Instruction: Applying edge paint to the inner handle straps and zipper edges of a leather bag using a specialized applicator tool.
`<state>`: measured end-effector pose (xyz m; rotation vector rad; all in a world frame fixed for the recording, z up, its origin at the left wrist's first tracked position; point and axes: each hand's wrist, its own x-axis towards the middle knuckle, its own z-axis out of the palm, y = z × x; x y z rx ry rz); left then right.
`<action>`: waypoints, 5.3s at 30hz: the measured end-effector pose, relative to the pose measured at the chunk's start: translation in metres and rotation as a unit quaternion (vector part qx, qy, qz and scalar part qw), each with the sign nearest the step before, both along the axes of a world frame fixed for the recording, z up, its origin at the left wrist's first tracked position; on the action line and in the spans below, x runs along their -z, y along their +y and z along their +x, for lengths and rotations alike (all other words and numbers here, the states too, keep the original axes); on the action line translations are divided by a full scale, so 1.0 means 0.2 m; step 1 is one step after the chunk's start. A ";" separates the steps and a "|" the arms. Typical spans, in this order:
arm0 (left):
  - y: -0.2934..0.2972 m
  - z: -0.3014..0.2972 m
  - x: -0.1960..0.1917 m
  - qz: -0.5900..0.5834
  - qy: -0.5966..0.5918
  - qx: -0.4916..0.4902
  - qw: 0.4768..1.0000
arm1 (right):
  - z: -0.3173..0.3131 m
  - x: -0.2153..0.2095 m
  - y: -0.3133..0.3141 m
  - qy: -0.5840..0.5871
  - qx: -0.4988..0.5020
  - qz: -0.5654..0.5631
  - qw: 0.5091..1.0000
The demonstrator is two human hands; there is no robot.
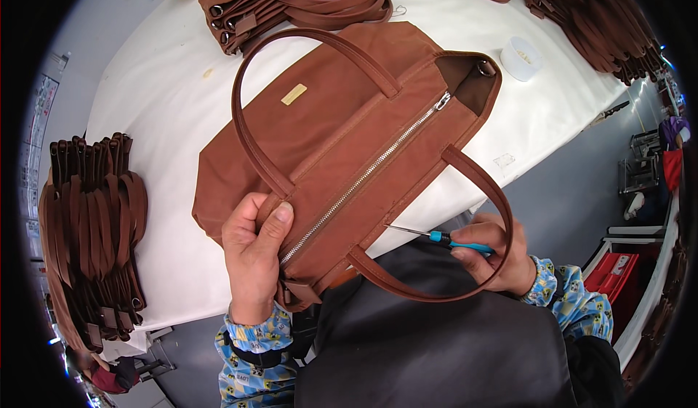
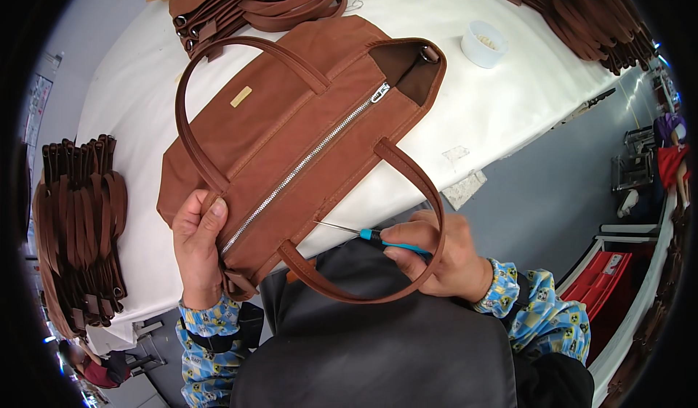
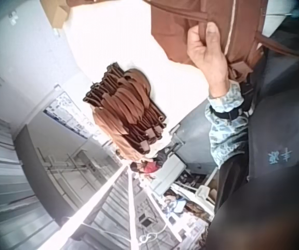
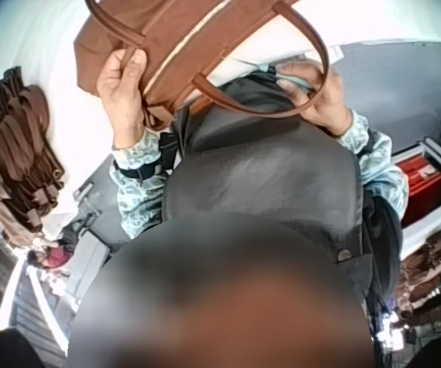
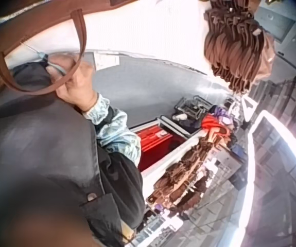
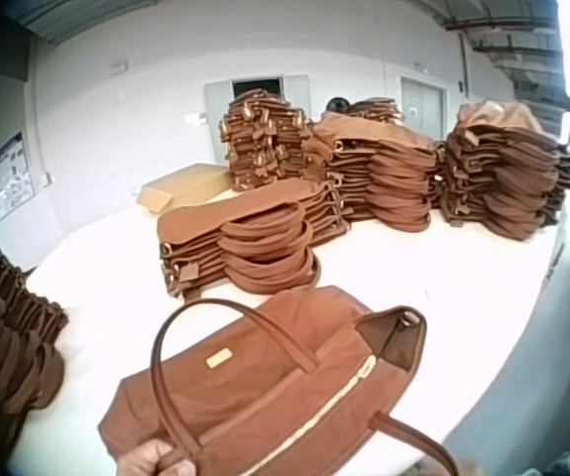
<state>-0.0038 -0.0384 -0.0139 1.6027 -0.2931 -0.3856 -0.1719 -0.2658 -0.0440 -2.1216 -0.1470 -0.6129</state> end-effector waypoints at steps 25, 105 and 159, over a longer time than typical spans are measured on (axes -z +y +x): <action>-0.16 -0.19 -0.20 0.486 -0.448 0.311 0.683 | 0.01 0.11 -0.05 0.005 0.152 0.086 0.985; 0.16 -0.10 -0.23 0.285 -0.430 0.119 0.848 | -0.15 0.08 -0.19 0.142 -0.018 0.208 0.968; 0.09 -0.04 -0.17 0.183 -0.106 0.030 0.977 | 0.28 -0.24 -0.24 -0.023 -0.058 0.459 0.886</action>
